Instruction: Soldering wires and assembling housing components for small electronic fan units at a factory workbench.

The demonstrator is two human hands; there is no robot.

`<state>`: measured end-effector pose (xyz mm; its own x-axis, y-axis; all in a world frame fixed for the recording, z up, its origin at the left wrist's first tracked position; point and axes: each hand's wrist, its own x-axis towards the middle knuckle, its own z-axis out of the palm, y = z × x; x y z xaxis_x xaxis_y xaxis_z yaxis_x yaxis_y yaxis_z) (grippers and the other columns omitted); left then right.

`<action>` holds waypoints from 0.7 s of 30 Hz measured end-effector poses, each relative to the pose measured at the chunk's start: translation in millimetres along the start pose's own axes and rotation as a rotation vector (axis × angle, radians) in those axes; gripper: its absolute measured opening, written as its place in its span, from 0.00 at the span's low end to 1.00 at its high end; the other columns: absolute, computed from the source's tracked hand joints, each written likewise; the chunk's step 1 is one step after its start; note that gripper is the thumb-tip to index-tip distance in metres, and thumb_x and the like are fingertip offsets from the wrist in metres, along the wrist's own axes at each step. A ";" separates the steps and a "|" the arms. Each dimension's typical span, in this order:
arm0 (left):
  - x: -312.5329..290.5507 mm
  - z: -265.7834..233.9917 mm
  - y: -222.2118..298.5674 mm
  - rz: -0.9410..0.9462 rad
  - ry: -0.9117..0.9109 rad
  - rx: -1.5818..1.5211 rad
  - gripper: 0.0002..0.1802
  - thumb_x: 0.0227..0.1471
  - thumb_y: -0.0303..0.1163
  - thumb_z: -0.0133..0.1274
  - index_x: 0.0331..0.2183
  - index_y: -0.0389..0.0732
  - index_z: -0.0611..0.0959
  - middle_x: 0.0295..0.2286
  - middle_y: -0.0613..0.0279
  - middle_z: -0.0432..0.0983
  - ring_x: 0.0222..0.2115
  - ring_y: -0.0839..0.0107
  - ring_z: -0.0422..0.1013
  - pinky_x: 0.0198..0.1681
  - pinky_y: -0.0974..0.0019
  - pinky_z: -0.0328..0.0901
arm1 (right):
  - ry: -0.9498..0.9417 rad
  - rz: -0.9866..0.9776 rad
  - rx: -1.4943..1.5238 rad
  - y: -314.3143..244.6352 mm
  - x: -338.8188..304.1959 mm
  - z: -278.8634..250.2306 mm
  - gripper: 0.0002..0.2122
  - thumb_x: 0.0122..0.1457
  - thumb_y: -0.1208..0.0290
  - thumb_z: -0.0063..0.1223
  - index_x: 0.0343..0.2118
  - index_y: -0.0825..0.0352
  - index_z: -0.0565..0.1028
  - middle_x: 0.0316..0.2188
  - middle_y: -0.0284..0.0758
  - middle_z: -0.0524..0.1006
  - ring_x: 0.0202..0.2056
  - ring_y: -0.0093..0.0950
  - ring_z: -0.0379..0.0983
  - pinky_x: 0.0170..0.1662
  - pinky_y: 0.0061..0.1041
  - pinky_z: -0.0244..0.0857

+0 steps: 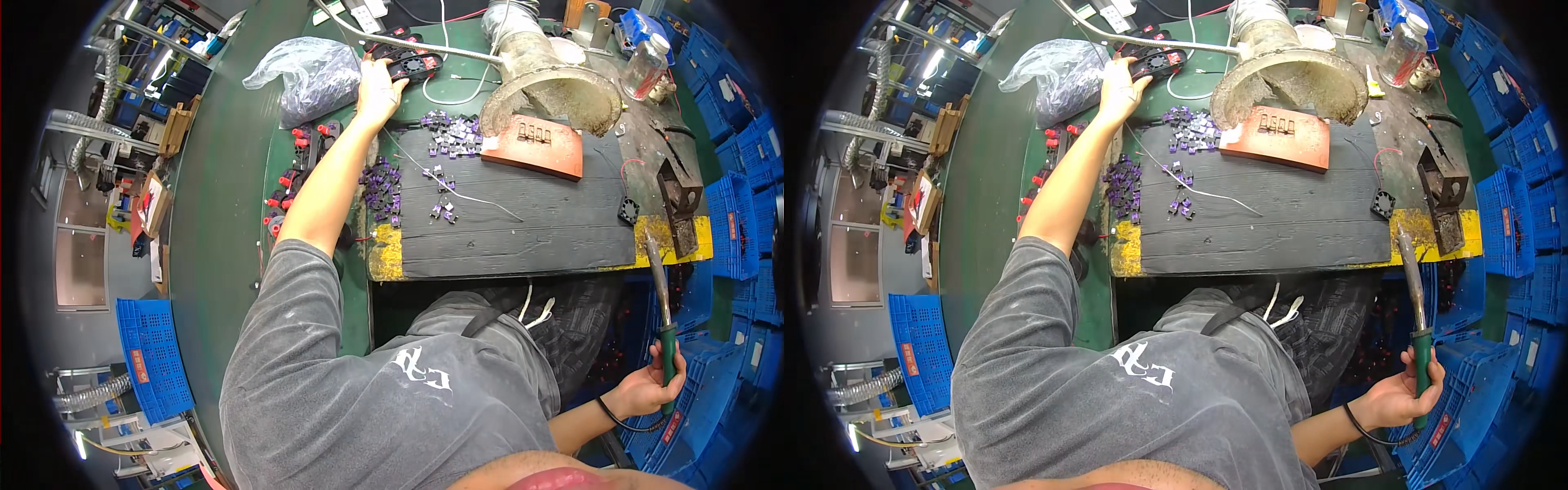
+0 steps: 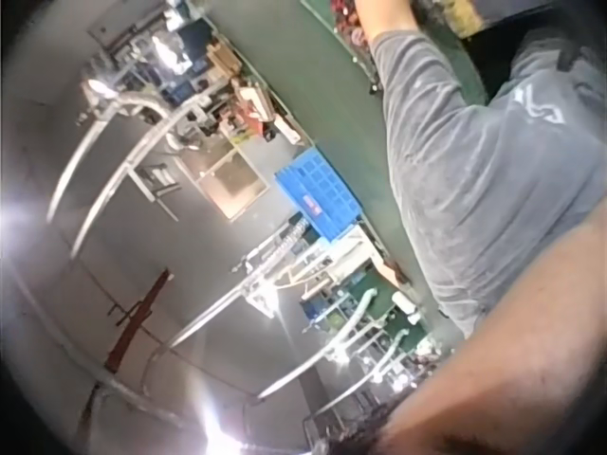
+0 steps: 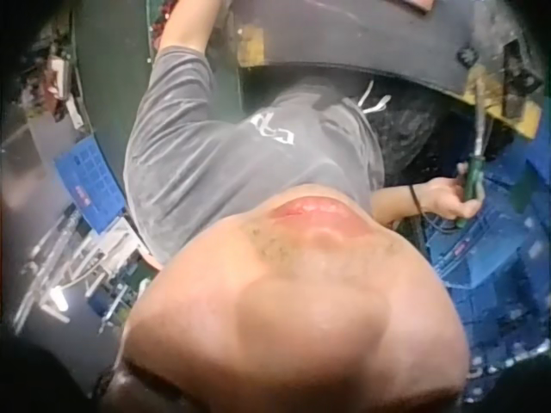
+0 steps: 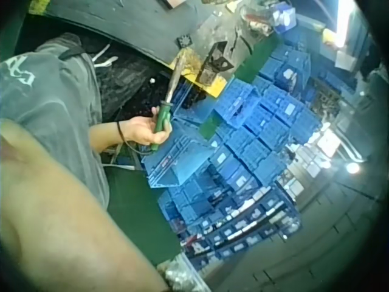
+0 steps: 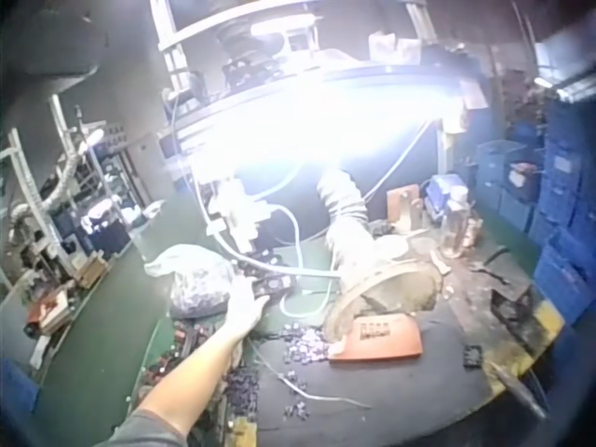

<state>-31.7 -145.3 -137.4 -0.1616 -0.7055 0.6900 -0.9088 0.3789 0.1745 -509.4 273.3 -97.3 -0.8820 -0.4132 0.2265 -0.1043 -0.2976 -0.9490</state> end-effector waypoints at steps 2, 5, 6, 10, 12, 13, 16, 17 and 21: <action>-1.4 -1.1 -3.5 0.003 -0.029 0.000 0.30 0.40 0.35 0.66 0.44 0.34 0.73 0.41 0.41 0.68 0.43 0.46 0.66 0.49 0.55 0.63 | 0.002 0.001 -0.008 -0.2 0.2 0.3 0.21 0.63 0.62 0.31 0.37 0.73 0.76 0.38 0.46 0.78 0.33 0.34 0.79 0.39 0.24 0.75; -3.2 -5.9 -1.6 -0.041 -0.105 -0.027 0.32 0.40 0.36 0.66 0.45 0.35 0.72 0.44 0.41 0.65 0.46 0.46 0.65 0.50 0.56 0.63 | -0.009 0.000 -0.006 -0.4 0.4 1.7 0.21 0.63 0.61 0.31 0.37 0.73 0.76 0.38 0.45 0.78 0.33 0.34 0.79 0.39 0.24 0.75; -3.3 -6.4 -0.5 -0.086 -0.151 -0.057 0.31 0.40 0.37 0.65 0.45 0.35 0.72 0.44 0.41 0.65 0.46 0.46 0.65 0.50 0.56 0.63 | -0.005 -0.001 -0.017 0.0 -0.2 2.2 0.21 0.63 0.61 0.32 0.37 0.73 0.76 0.38 0.45 0.78 0.33 0.34 0.79 0.39 0.24 0.75; -0.6 -6.0 -1.8 -0.073 -0.131 -0.048 0.31 0.40 0.37 0.65 0.45 0.36 0.72 0.43 0.42 0.67 0.45 0.47 0.66 0.49 0.56 0.64 | -0.006 0.004 -0.042 0.8 -0.4 2.4 0.21 0.63 0.60 0.32 0.37 0.73 0.76 0.38 0.45 0.79 0.33 0.33 0.79 0.39 0.24 0.75; 1.8 -7.8 -1.8 -0.073 -0.163 0.029 0.30 0.40 0.38 0.65 0.45 0.37 0.73 0.42 0.43 0.69 0.44 0.49 0.68 0.48 0.58 0.65 | -0.010 0.001 -0.038 1.5 0.3 1.4 0.21 0.63 0.60 0.32 0.37 0.73 0.76 0.38 0.45 0.79 0.33 0.34 0.79 0.39 0.24 0.75; 2.1 -8.8 -1.3 -0.075 -0.162 0.030 0.30 0.40 0.38 0.65 0.45 0.37 0.73 0.42 0.43 0.69 0.44 0.49 0.68 0.48 0.58 0.65 | -0.015 -0.001 -0.033 1.6 0.9 1.3 0.21 0.63 0.60 0.32 0.37 0.73 0.76 0.38 0.45 0.79 0.33 0.34 0.79 0.39 0.24 0.75; 5.8 -13.3 12.0 -0.060 -0.176 0.080 0.30 0.40 0.39 0.65 0.45 0.38 0.74 0.41 0.45 0.72 0.43 0.52 0.70 0.47 0.59 0.66 | -0.012 0.002 -0.029 2.3 0.4 0.5 0.21 0.63 0.61 0.31 0.37 0.72 0.76 0.38 0.46 0.78 0.33 0.34 0.79 0.39 0.24 0.75; 9.7 -15.6 17.4 -0.180 -0.269 0.039 0.30 0.40 0.39 0.65 0.45 0.37 0.76 0.40 0.48 0.74 0.42 0.55 0.72 0.47 0.59 0.66 | -0.009 0.001 -0.032 2.4 -0.2 -0.1 0.21 0.63 0.61 0.31 0.37 0.72 0.76 0.38 0.46 0.78 0.33 0.34 0.79 0.39 0.24 0.75; 8.8 -19.7 15.7 -0.204 -0.208 0.051 0.28 0.39 0.38 0.66 0.44 0.38 0.78 0.38 0.52 0.77 0.40 0.58 0.73 0.45 0.60 0.67 | -0.005 -0.008 -0.040 -0.9 0.5 3.2 0.20 0.63 0.61 0.32 0.36 0.73 0.76 0.38 0.46 0.78 0.32 0.35 0.79 0.38 0.25 0.75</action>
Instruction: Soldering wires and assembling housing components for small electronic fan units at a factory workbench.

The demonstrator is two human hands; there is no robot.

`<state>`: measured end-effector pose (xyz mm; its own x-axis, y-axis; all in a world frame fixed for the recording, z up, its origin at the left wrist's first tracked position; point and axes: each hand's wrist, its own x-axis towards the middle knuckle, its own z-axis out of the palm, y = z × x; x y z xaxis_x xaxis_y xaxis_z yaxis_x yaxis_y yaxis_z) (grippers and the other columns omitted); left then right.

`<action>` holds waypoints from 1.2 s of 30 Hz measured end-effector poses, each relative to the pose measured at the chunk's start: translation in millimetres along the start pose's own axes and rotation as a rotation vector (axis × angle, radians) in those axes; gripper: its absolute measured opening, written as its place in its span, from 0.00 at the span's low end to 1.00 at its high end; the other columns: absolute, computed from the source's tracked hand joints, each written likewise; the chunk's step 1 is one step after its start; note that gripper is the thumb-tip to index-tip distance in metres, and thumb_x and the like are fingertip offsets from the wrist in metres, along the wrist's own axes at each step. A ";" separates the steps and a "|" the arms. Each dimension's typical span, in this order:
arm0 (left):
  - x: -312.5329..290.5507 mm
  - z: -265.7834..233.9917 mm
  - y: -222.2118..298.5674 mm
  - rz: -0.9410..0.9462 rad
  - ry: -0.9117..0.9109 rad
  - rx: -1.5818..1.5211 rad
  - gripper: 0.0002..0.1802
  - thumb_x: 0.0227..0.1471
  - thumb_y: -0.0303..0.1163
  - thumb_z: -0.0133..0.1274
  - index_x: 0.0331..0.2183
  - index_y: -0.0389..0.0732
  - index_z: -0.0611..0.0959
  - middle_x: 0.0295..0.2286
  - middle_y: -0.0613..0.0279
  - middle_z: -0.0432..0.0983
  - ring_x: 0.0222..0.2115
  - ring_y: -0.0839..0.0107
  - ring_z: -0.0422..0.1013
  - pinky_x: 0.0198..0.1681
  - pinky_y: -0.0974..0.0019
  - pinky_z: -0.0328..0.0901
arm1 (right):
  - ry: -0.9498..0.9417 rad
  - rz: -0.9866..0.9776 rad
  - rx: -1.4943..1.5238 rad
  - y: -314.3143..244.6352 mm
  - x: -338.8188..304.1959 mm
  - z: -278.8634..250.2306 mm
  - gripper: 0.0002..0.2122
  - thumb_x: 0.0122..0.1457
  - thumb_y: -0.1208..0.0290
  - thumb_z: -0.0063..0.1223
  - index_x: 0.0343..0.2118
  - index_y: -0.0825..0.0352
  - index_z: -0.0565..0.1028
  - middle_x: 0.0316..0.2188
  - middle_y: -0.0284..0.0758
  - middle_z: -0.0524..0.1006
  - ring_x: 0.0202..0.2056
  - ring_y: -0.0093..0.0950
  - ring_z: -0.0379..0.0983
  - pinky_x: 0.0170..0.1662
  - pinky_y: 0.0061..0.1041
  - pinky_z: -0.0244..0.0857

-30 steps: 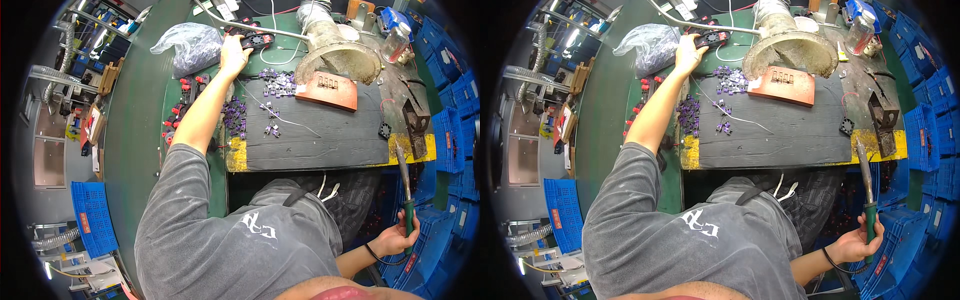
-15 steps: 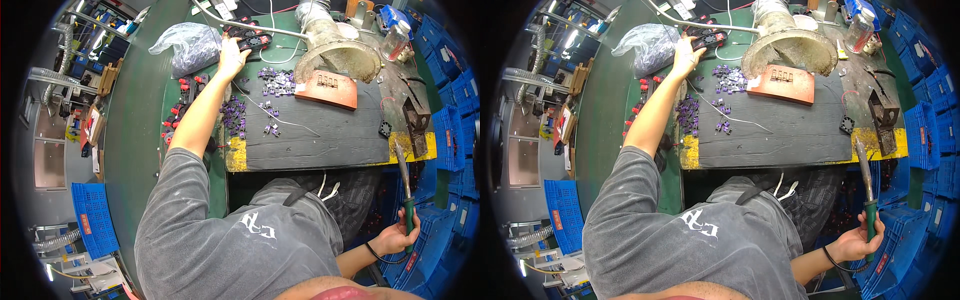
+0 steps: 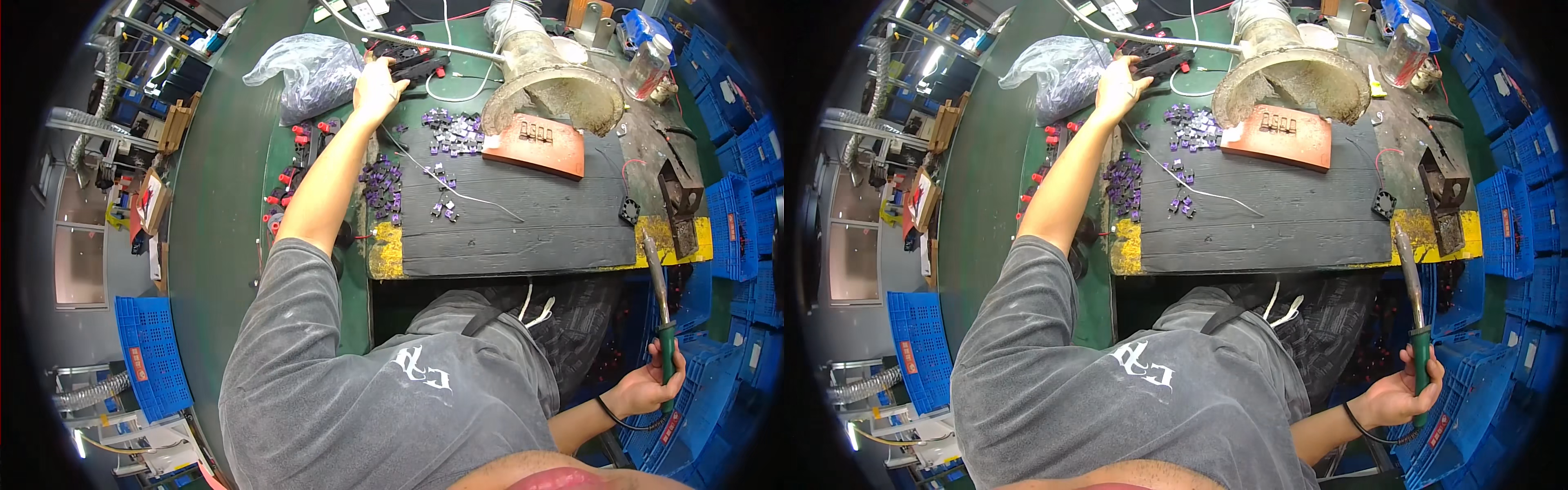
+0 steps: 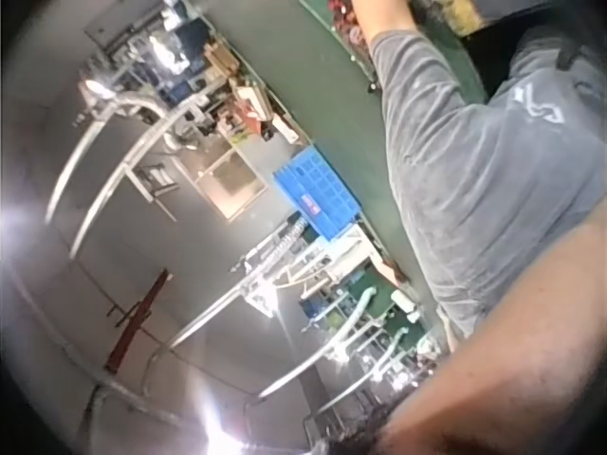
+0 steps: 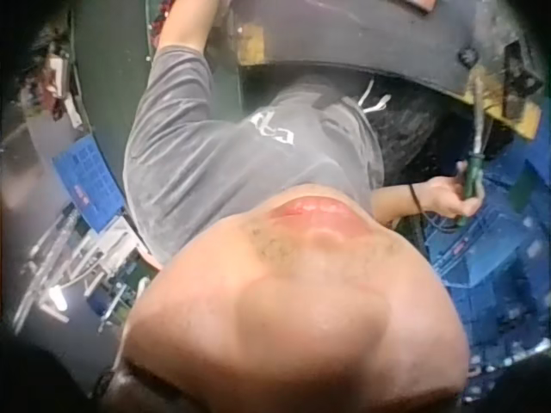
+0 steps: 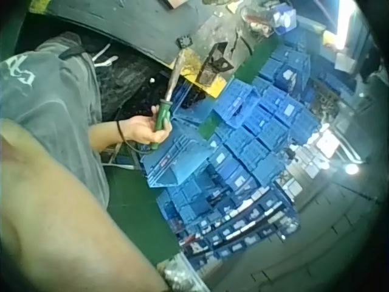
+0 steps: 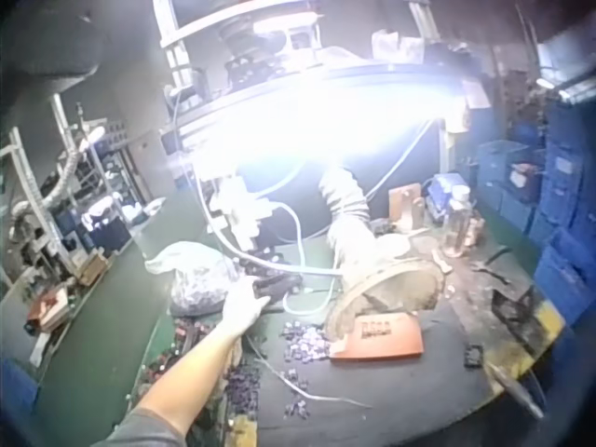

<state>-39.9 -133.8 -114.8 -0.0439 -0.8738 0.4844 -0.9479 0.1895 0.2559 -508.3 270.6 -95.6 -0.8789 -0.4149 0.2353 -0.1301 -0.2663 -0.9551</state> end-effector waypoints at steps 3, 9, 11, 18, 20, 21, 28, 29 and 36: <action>-0.5 -4.9 -3.0 0.024 -0.014 0.012 0.27 0.39 0.38 0.66 0.43 0.40 0.79 0.38 0.53 0.77 0.41 0.58 0.73 0.45 0.60 0.67 | 0.000 -0.005 0.019 -0.5 -0.3 1.4 0.20 0.62 0.62 0.32 0.36 0.73 0.76 0.38 0.46 0.78 0.32 0.35 0.79 0.38 0.25 0.75; -20.2 -33.0 -8.3 0.214 0.023 0.132 0.20 0.44 0.38 0.61 0.40 0.41 0.78 0.34 0.52 0.75 0.38 0.54 0.72 0.44 0.58 0.67 | -0.035 0.001 0.037 -1.4 1.4 7.1 0.20 0.62 0.62 0.33 0.37 0.74 0.76 0.37 0.47 0.78 0.32 0.35 0.79 0.38 0.24 0.75; -26.4 -59.8 -14.8 0.332 -0.140 0.045 0.17 0.46 0.36 0.58 0.40 0.44 0.77 0.37 0.50 0.74 0.41 0.51 0.70 0.45 0.57 0.65 | -0.052 0.014 0.035 -4.4 2.1 6.6 0.20 0.62 0.62 0.33 0.37 0.74 0.76 0.36 0.47 0.79 0.32 0.35 0.79 0.38 0.24 0.75; -70.6 -187.2 -64.6 -0.093 -0.289 0.134 0.15 0.49 0.38 0.57 0.37 0.40 0.83 0.35 0.55 0.79 0.36 0.61 0.75 0.41 0.63 0.68 | -0.026 0.039 0.155 9.9 16.8 10.1 0.22 0.61 0.63 0.32 0.36 0.77 0.76 0.33 0.49 0.79 0.33 0.35 0.79 0.38 0.24 0.75; -78.5 -191.9 -84.1 -0.191 -0.324 0.216 0.19 0.48 0.41 0.58 0.39 0.39 0.83 0.36 0.55 0.80 0.37 0.65 0.75 0.42 0.65 0.68 | -0.036 0.038 0.141 7.7 14.5 14.4 0.21 0.61 0.63 0.32 0.36 0.78 0.76 0.33 0.49 0.79 0.33 0.36 0.79 0.38 0.24 0.75; -82.4 -188.7 -90.4 -0.176 -0.383 0.269 0.25 0.47 0.46 0.59 0.42 0.37 0.81 0.37 0.53 0.79 0.37 0.64 0.76 0.42 0.64 0.68 | -0.045 0.037 0.124 7.0 14.6 19.1 0.21 0.61 0.63 0.32 0.36 0.78 0.76 0.34 0.49 0.79 0.33 0.36 0.79 0.39 0.24 0.75; -108.9 -156.9 -78.5 -0.387 -0.504 0.391 0.50 0.33 0.59 0.65 0.51 0.34 0.72 0.35 0.49 0.79 0.36 0.62 0.76 0.42 0.63 0.68 | -0.066 0.056 0.128 4.2 10.6 24.5 0.20 0.60 0.65 0.34 0.37 0.78 0.75 0.35 0.50 0.79 0.33 0.37 0.79 0.38 0.24 0.75; -109.7 -157.7 -76.7 -0.353 -0.472 0.414 0.48 0.33 0.58 0.65 0.50 0.34 0.74 0.33 0.51 0.79 0.34 0.63 0.76 0.41 0.64 0.68 | -0.052 0.058 0.133 4.2 9.3 23.5 0.19 0.59 0.66 0.34 0.36 0.78 0.75 0.35 0.50 0.79 0.33 0.37 0.79 0.38 0.24 0.76; -101.2 -191.8 -103.7 -0.795 -0.315 -0.548 0.17 0.57 0.42 0.49 0.39 0.38 0.80 0.31 0.59 0.81 0.24 0.79 0.71 0.27 0.73 0.65 | -0.018 0.069 0.149 6.4 7.6 16.1 0.18 0.59 0.66 0.35 0.36 0.77 0.75 0.35 0.51 0.78 0.33 0.38 0.79 0.38 0.25 0.76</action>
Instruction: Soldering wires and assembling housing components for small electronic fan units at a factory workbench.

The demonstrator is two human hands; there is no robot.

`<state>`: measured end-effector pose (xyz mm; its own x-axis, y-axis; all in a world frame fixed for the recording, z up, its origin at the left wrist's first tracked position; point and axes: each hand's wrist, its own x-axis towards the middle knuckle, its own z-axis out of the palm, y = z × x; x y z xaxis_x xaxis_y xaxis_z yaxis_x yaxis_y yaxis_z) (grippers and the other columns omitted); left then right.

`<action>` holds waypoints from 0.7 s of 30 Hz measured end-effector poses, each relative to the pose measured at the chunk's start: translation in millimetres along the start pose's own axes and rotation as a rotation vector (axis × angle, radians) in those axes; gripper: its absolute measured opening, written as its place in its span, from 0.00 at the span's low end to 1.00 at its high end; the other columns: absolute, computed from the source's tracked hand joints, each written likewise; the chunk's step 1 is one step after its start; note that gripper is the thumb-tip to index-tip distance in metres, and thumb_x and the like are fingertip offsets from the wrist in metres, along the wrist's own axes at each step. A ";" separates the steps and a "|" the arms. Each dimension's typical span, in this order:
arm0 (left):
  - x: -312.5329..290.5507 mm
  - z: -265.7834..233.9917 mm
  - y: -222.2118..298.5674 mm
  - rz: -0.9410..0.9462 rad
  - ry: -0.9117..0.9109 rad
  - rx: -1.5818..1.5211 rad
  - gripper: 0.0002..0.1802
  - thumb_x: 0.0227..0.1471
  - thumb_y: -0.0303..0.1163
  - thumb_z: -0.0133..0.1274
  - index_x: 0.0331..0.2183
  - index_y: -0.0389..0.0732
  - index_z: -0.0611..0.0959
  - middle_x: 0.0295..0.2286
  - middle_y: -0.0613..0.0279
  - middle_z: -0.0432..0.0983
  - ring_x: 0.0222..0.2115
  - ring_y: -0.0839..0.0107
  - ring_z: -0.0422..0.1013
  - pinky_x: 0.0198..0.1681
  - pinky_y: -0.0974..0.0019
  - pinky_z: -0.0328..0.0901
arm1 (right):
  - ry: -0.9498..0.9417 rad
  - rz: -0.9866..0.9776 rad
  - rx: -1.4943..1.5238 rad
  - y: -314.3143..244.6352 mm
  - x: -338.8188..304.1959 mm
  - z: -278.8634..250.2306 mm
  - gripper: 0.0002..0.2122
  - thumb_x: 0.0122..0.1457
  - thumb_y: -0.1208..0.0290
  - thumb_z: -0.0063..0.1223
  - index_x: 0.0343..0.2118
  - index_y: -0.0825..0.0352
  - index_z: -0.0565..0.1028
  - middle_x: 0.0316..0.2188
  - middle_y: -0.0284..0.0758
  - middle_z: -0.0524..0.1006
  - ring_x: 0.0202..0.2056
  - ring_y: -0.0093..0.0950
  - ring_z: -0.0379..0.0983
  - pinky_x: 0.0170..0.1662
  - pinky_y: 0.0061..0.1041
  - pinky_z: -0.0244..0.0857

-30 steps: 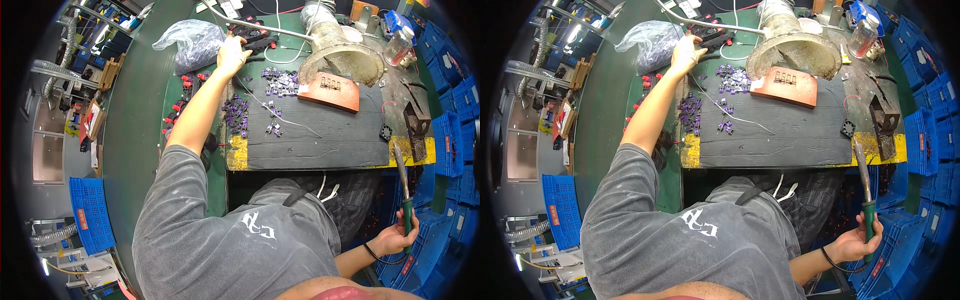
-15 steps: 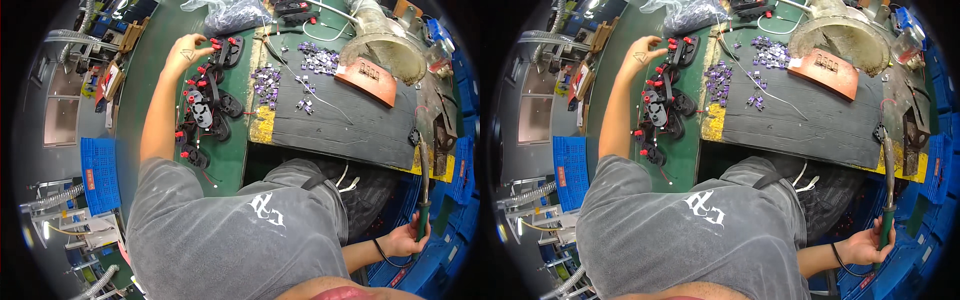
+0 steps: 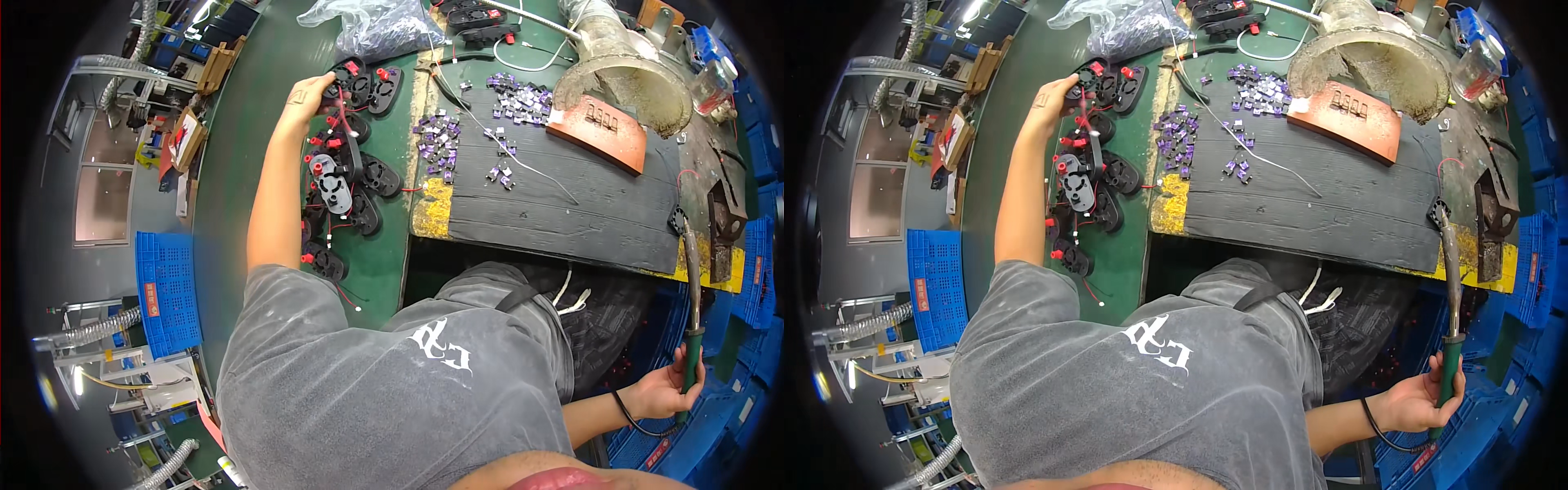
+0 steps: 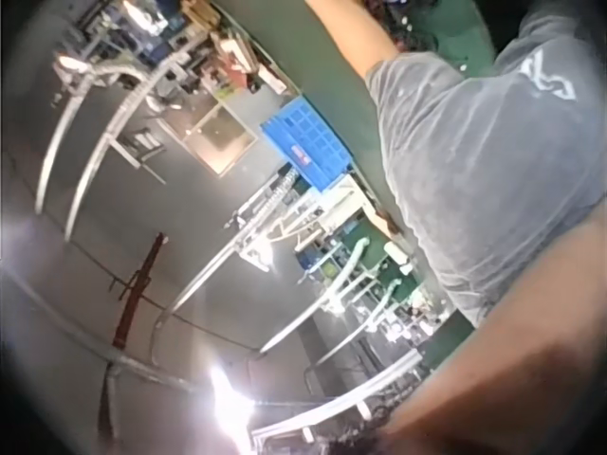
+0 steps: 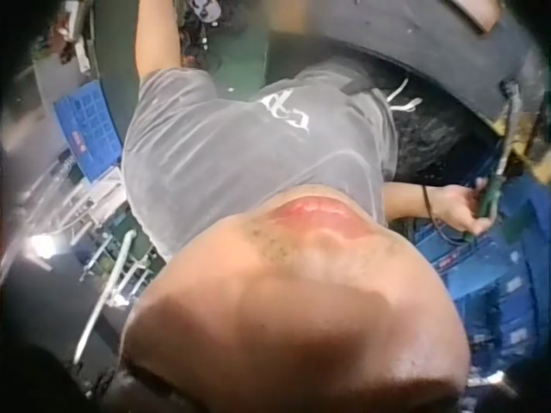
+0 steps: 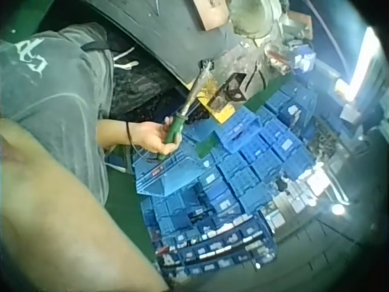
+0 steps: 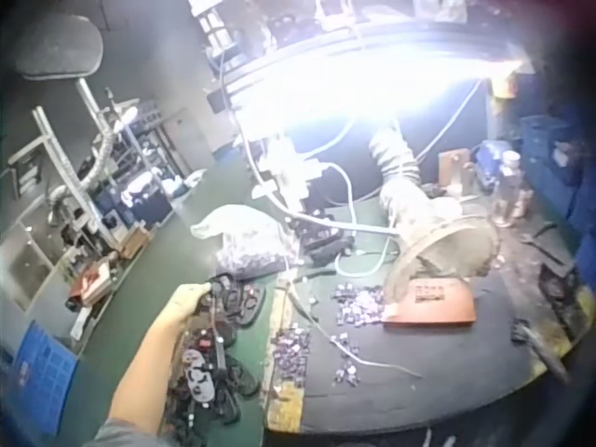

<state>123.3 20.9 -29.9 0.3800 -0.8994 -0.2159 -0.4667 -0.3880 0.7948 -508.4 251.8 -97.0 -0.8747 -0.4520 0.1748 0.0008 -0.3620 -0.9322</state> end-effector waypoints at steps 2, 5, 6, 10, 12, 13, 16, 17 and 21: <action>-3.1 -11.4 1.2 0.005 -0.051 -0.139 0.17 0.57 0.42 0.50 0.38 0.38 0.80 0.31 0.59 0.81 0.24 0.79 0.71 0.26 0.73 0.64 | -0.006 0.001 0.002 2.2 3.9 -3.6 0.19 0.59 0.66 0.34 0.36 0.77 0.75 0.35 0.51 0.78 0.33 0.38 0.79 0.38 0.25 0.76; -24.1 -3.0 24.3 -0.002 -0.111 -0.317 0.14 0.56 0.38 0.52 0.37 0.37 0.79 0.29 0.63 0.78 0.24 0.76 0.72 0.24 0.74 0.64 | 0.003 0.002 -0.002 2.0 3.0 -3.8 0.19 0.60 0.65 0.33 0.36 0.76 0.76 0.37 0.50 0.78 0.32 0.37 0.79 0.37 0.25 0.75; -40.3 3.7 35.0 0.033 -0.188 -0.337 0.13 0.56 0.37 0.52 0.36 0.36 0.79 0.28 0.65 0.77 0.24 0.77 0.72 0.25 0.75 0.65 | -0.010 0.008 -0.004 0.6 3.9 -2.6 0.20 0.61 0.64 0.33 0.36 0.75 0.77 0.38 0.49 0.78 0.31 0.37 0.78 0.37 0.25 0.75; -92.7 56.6 98.4 0.178 -0.416 -0.296 0.14 0.57 0.35 0.54 0.39 0.34 0.78 0.26 0.67 0.75 0.23 0.78 0.73 0.23 0.77 0.65 | 0.033 0.041 0.084 5.3 5.9 -4.8 0.18 0.59 0.65 0.36 0.33 0.75 0.76 0.37 0.51 0.78 0.30 0.40 0.78 0.34 0.26 0.76; -104.5 90.6 121.0 0.178 -0.534 -0.294 0.14 0.56 0.35 0.54 0.40 0.34 0.78 0.26 0.67 0.75 0.21 0.78 0.72 0.22 0.77 0.64 | 0.029 0.043 0.143 7.4 5.4 -1.2 0.17 0.58 0.65 0.37 0.32 0.74 0.76 0.36 0.50 0.78 0.29 0.41 0.78 0.33 0.27 0.76; -108.0 106.9 125.5 0.179 -0.628 -0.281 0.15 0.55 0.34 0.55 0.41 0.34 0.78 0.26 0.68 0.75 0.20 0.79 0.71 0.20 0.77 0.63 | 0.022 0.043 0.183 5.1 0.1 5.6 0.17 0.58 0.65 0.37 0.31 0.74 0.76 0.35 0.49 0.78 0.29 0.41 0.78 0.32 0.27 0.76; -115.5 157.7 120.3 0.083 -0.764 -0.385 0.13 0.55 0.33 0.56 0.38 0.34 0.78 0.24 0.68 0.72 0.17 0.80 0.67 0.19 0.77 0.59 | -0.099 0.021 0.227 4.4 -7.9 11.0 0.19 0.60 0.64 0.35 0.35 0.75 0.76 0.37 0.51 0.78 0.30 0.39 0.79 0.36 0.27 0.76; -117.3 175.0 121.6 0.021 -0.789 -0.405 0.12 0.54 0.33 0.56 0.37 0.35 0.78 0.23 0.68 0.71 0.17 0.80 0.66 0.19 0.77 0.59 | -0.105 -0.003 0.205 3.2 -12.0 10.2 0.20 0.61 0.63 0.35 0.34 0.75 0.76 0.37 0.50 0.78 0.29 0.38 0.79 0.36 0.27 0.76; -116.8 243.1 124.1 0.035 -0.889 -0.359 0.12 0.54 0.32 0.56 0.37 0.35 0.77 0.27 0.62 0.75 0.20 0.76 0.73 0.20 0.77 0.65 | -0.092 -0.042 0.188 0.5 -16.0 1.0 0.20 0.61 0.62 0.34 0.34 0.75 0.76 0.36 0.49 0.79 0.29 0.37 0.78 0.36 0.28 0.75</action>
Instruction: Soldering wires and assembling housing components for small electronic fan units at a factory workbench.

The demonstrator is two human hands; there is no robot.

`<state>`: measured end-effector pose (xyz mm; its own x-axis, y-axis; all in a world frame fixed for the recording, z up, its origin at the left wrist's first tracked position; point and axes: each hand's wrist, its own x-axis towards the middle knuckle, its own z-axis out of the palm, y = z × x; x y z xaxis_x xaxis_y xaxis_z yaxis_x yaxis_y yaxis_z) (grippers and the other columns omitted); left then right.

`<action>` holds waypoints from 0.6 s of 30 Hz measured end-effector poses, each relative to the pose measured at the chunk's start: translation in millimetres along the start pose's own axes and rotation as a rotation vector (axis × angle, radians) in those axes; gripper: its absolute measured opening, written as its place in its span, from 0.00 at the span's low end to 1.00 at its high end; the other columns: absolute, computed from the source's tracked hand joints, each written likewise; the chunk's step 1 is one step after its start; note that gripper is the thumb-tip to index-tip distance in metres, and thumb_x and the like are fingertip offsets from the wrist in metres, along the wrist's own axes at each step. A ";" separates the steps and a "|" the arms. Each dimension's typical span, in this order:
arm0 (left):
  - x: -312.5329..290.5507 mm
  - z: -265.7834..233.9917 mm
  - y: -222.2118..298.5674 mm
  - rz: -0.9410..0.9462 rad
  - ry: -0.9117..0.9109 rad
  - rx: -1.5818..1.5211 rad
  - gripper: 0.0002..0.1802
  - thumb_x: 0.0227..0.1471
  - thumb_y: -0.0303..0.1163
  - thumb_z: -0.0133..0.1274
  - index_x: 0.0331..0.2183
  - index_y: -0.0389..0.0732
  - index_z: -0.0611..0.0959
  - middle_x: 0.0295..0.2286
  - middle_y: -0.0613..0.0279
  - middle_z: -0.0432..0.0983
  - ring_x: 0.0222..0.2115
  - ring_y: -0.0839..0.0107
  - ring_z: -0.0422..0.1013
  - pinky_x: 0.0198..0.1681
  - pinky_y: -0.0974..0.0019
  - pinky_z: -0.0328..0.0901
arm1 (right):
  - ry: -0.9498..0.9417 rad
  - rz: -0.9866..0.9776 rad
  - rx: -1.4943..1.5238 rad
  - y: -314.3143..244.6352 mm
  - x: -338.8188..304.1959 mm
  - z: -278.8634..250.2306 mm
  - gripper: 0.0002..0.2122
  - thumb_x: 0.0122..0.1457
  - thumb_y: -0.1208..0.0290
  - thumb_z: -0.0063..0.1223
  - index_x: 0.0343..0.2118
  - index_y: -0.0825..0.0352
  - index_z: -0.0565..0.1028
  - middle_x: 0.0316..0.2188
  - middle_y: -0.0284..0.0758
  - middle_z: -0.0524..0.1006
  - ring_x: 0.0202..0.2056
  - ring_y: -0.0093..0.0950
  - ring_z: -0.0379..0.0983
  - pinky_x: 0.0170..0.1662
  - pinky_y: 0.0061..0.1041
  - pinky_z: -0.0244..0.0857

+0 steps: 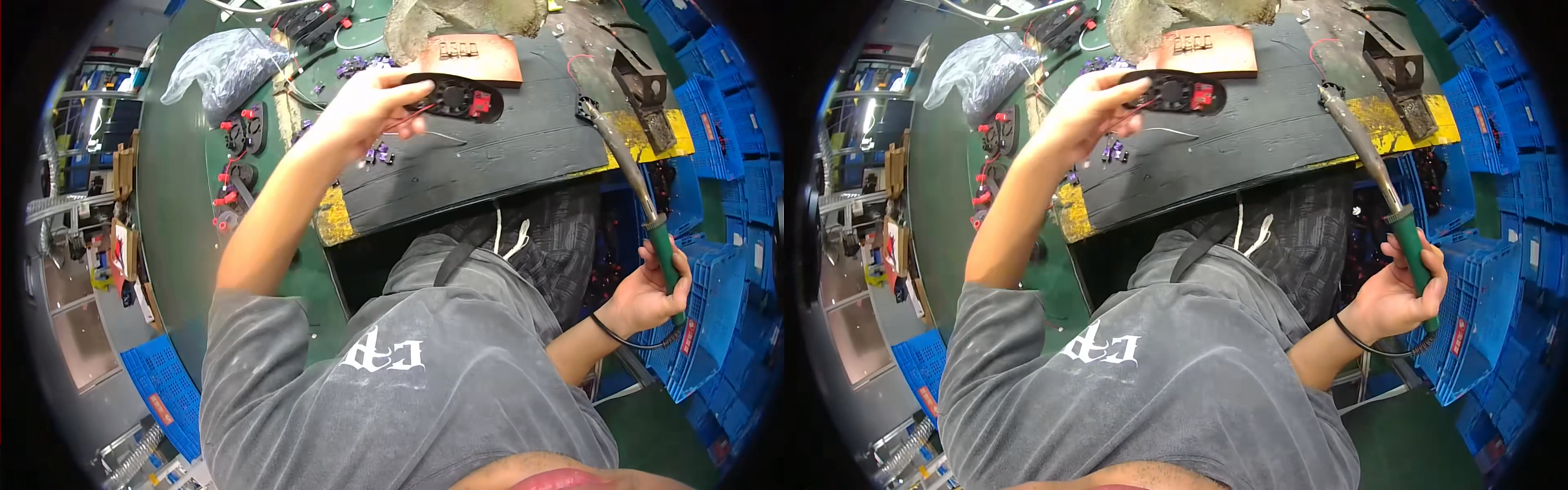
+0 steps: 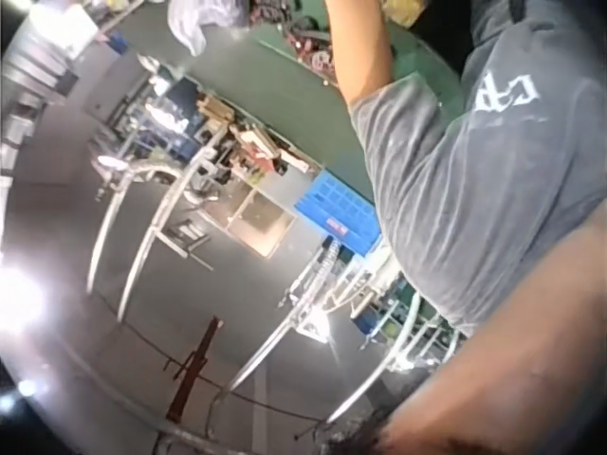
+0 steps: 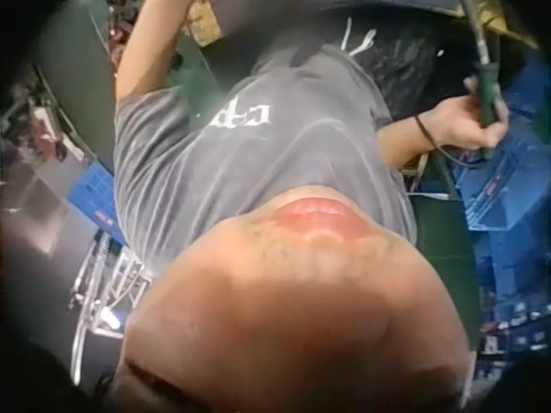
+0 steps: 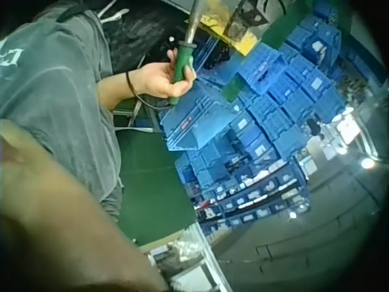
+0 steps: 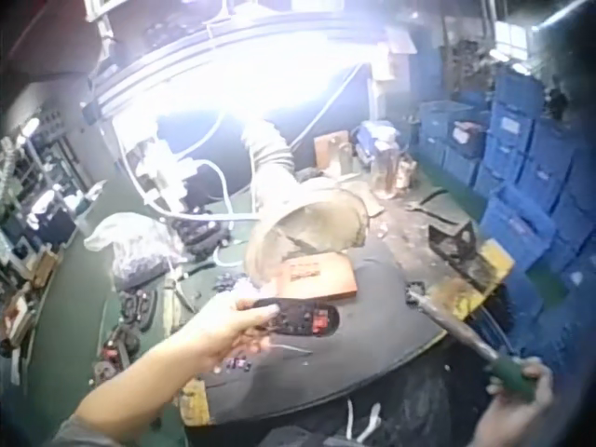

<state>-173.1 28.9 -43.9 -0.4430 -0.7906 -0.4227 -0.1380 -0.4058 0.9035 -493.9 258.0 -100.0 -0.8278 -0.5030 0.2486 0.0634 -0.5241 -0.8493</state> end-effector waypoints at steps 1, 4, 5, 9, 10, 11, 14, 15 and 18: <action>11.4 6.0 -5.5 -0.001 -0.008 0.005 0.12 0.54 0.32 0.56 0.37 0.35 0.77 0.27 0.62 0.75 0.20 0.76 0.73 0.20 0.77 0.65 | 0.014 -0.002 -0.015 -1.4 -2.4 -1.3 0.20 0.60 0.61 0.34 0.34 0.74 0.76 0.36 0.49 0.78 0.29 0.37 0.78 0.36 0.28 0.74; 34.9 16.1 -22.7 -0.045 0.072 -0.080 0.11 0.54 0.31 0.56 0.38 0.34 0.77 0.29 0.59 0.77 0.22 0.73 0.75 0.22 0.77 0.70 | 0.101 -0.014 -0.109 -5.6 -3.3 -1.7 0.20 0.61 0.60 0.34 0.32 0.72 0.75 0.36 0.47 0.77 0.27 0.40 0.77 0.32 0.30 0.74; 37.7 17.0 -27.6 -0.041 0.072 -0.132 0.12 0.54 0.30 0.55 0.39 0.34 0.76 0.29 0.59 0.77 0.22 0.73 0.75 0.22 0.77 0.71 | 0.105 -0.011 -0.112 -6.0 -5.0 -3.1 0.20 0.61 0.60 0.34 0.32 0.72 0.75 0.36 0.47 0.77 0.27 0.40 0.77 0.32 0.30 0.74; 42.5 26.7 -32.2 -0.048 0.103 -0.239 0.15 0.54 0.28 0.54 0.44 0.36 0.74 0.33 0.57 0.77 0.26 0.70 0.77 0.27 0.75 0.73 | 0.086 -0.028 -0.092 -4.6 -5.0 -9.3 0.20 0.61 0.60 0.34 0.32 0.72 0.75 0.36 0.48 0.77 0.28 0.40 0.77 0.31 0.30 0.75; 40.4 29.6 -31.7 -0.026 0.135 -0.252 0.15 0.54 0.28 0.54 0.44 0.36 0.73 0.36 0.57 0.76 0.28 0.70 0.77 0.29 0.74 0.73 | 0.076 -0.026 -0.094 -3.5 -5.1 -10.2 0.20 0.61 0.60 0.33 0.32 0.72 0.75 0.36 0.48 0.77 0.28 0.40 0.77 0.31 0.29 0.75; 37.9 32.9 -30.8 0.021 0.145 -0.223 0.18 0.53 0.26 0.53 0.46 0.32 0.72 0.38 0.53 0.74 0.32 0.66 0.77 0.35 0.70 0.74 | 0.076 -0.026 -0.098 -3.0 -4.8 -11.1 0.20 0.61 0.60 0.33 0.32 0.72 0.75 0.36 0.48 0.77 0.28 0.40 0.77 0.31 0.29 0.75; 32.5 32.1 -33.8 0.102 0.146 -0.219 0.24 0.52 0.23 0.53 0.50 0.26 0.66 0.39 0.48 0.73 0.34 0.62 0.77 0.39 0.68 0.74 | 0.071 -0.019 -0.098 -1.0 -4.0 -11.1 0.20 0.61 0.60 0.33 0.32 0.72 0.76 0.36 0.48 0.77 0.28 0.40 0.77 0.31 0.30 0.75; 30.6 31.5 -35.0 0.100 0.148 -0.220 0.24 0.52 0.23 0.53 0.50 0.26 0.66 0.39 0.48 0.73 0.34 0.62 0.77 0.39 0.68 0.74 | 0.054 -0.009 -0.076 -1.5 -5.0 -10.6 0.20 0.61 0.61 0.34 0.33 0.72 0.76 0.37 0.47 0.77 0.28 0.39 0.77 0.33 0.29 0.74; 26.3 30.4 -39.2 0.200 0.211 -0.143 0.37 0.46 0.21 0.55 0.54 0.22 0.57 0.43 0.41 0.68 0.38 0.60 0.76 0.42 0.65 0.73 | 0.036 0.007 -0.063 -1.2 -6.1 -6.1 0.19 0.60 0.62 0.35 0.33 0.73 0.76 0.37 0.47 0.78 0.28 0.38 0.77 0.35 0.28 0.73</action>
<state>-206.3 38.0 -88.3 -0.2533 -0.9327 -0.2567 0.0652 -0.2812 0.9574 -492.3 265.9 -103.3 -0.8469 -0.4810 0.2267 0.0350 -0.4759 -0.8788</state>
